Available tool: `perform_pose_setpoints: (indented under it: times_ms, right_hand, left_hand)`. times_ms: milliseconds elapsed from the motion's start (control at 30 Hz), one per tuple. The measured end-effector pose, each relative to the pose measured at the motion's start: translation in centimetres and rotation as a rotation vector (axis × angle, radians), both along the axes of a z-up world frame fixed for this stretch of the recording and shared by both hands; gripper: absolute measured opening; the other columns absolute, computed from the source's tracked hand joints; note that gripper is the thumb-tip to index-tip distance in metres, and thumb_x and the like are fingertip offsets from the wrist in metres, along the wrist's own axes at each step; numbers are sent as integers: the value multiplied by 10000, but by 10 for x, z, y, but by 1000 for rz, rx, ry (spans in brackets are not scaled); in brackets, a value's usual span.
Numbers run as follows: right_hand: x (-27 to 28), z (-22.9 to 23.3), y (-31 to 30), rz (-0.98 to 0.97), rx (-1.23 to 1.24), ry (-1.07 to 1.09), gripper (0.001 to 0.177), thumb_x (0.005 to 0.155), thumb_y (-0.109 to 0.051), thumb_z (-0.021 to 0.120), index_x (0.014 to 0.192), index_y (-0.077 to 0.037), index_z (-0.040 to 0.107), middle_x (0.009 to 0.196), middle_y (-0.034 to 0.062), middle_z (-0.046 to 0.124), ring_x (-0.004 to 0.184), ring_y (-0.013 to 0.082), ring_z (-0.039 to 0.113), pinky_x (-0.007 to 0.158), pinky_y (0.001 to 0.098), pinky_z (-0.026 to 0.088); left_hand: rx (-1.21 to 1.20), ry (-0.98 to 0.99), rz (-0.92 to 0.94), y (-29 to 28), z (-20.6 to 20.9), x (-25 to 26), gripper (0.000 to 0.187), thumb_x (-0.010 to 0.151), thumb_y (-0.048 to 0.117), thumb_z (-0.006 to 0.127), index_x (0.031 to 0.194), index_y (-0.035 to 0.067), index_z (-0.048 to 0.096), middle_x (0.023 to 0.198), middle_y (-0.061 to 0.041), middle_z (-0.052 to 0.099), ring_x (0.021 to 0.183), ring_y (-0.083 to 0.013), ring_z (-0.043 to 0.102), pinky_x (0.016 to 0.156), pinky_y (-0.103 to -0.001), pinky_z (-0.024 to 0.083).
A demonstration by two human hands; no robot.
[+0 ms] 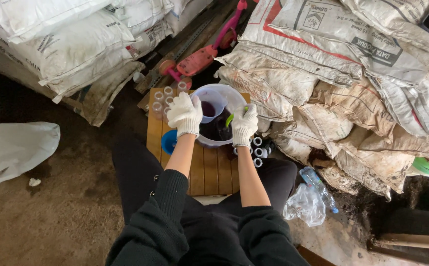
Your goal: Filling small plastic containers with a dark liquid using a ladle and funnel
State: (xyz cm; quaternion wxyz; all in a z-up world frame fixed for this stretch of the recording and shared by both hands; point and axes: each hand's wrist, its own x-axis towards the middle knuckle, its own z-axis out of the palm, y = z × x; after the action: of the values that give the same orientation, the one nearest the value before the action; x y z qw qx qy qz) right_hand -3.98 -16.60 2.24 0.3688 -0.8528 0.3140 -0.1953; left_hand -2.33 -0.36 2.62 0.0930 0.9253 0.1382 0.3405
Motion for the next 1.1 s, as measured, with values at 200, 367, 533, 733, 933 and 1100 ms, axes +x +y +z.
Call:
perform_pose_setpoints:
  times_ms: [200, 367, 533, 733, 933, 1100]
  right_hand:
    - [-13, 23, 5, -70, 236, -139, 162, 932, -388, 514, 895, -237, 562, 540, -36, 654, 507, 184, 709, 821, 361, 572]
    - [-13, 9, 11, -98, 120, -126, 137, 990, -367, 485, 922, -251, 514, 539, -102, 657, 633, 194, 752, 837, 405, 572]
    - [-5, -9, 3, -69, -38, -65, 152, 985, -344, 517, 926, -205, 539, 721, 139, 693, 821, 417, 735, 814, 549, 571]
    - [-12, 21, 6, -96, 160, -70, 154, 953, -376, 519, 890, -237, 540, 493, -68, 628, 600, 202, 743, 820, 388, 582]
    - [-13, 11, 14, -130, 106, -122, 143, 985, -355, 500, 920, -228, 505, 583, -36, 696, 731, 258, 766, 852, 463, 575]
    - [-6, -6, 7, -68, -40, -30, 113, 965, -314, 515, 960, -202, 510, 767, 144, 706, 864, 437, 723, 827, 590, 564]
  left_hand:
    - [25, -41, 17, 0, -9, 6, 414, 816, 582, 700, 827, 179, 605, 712, -38, 600, 647, -245, 681, 472, -373, 537]
    - [30, -45, 13, 1, -12, 7, 409, 831, 576, 677, 851, 172, 617, 719, -44, 601, 654, -246, 679, 477, -385, 537]
    - [29, -31, 1, 1, -6, 2, 413, 828, 580, 681, 859, 174, 614, 724, -31, 597, 651, -242, 673, 459, -388, 523]
    - [-11, 30, -15, 2, -5, 3, 416, 872, 582, 645, 874, 166, 629, 735, -33, 614, 661, -235, 680, 467, -376, 525]
    - [30, 13, -1, 1, -11, 5, 423, 838, 593, 667, 857, 175, 605, 727, -35, 588, 654, -234, 668, 455, -380, 517]
    - [51, 28, -5, 3, -7, 3, 419, 885, 592, 634, 855, 175, 606, 714, -20, 573, 645, -211, 657, 439, -349, 507]
